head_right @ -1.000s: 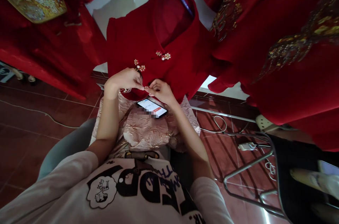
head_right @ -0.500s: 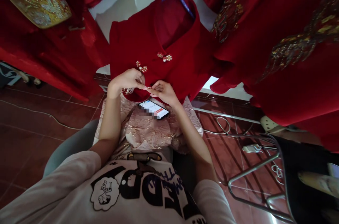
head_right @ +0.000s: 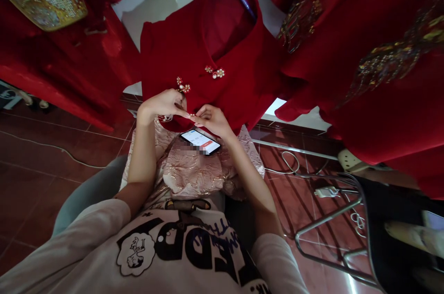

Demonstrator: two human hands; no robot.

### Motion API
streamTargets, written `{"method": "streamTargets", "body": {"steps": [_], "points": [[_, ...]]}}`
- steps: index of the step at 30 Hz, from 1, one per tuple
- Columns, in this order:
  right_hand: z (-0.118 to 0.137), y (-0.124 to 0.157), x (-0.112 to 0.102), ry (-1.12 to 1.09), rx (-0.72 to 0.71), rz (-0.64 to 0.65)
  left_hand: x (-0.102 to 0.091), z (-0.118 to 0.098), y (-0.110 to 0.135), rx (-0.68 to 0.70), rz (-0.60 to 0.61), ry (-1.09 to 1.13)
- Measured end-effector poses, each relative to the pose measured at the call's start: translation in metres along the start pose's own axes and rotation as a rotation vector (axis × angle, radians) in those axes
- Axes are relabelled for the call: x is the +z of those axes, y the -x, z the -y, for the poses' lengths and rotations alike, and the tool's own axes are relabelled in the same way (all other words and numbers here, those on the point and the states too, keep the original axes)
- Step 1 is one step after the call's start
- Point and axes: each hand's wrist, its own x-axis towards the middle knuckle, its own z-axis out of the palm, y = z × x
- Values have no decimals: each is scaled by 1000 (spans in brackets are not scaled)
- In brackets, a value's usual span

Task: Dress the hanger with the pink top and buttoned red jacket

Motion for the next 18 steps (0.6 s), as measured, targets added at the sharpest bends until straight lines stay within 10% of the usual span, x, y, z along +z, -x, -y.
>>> {"method": "streamTargets", "body": {"steps": [12,18], "points": [[21,10,-13,100,18,89,4,-3,4,14,47,293],[48,29,-34,272,-20,217,4,-14,2,-144,-242,640]]}}
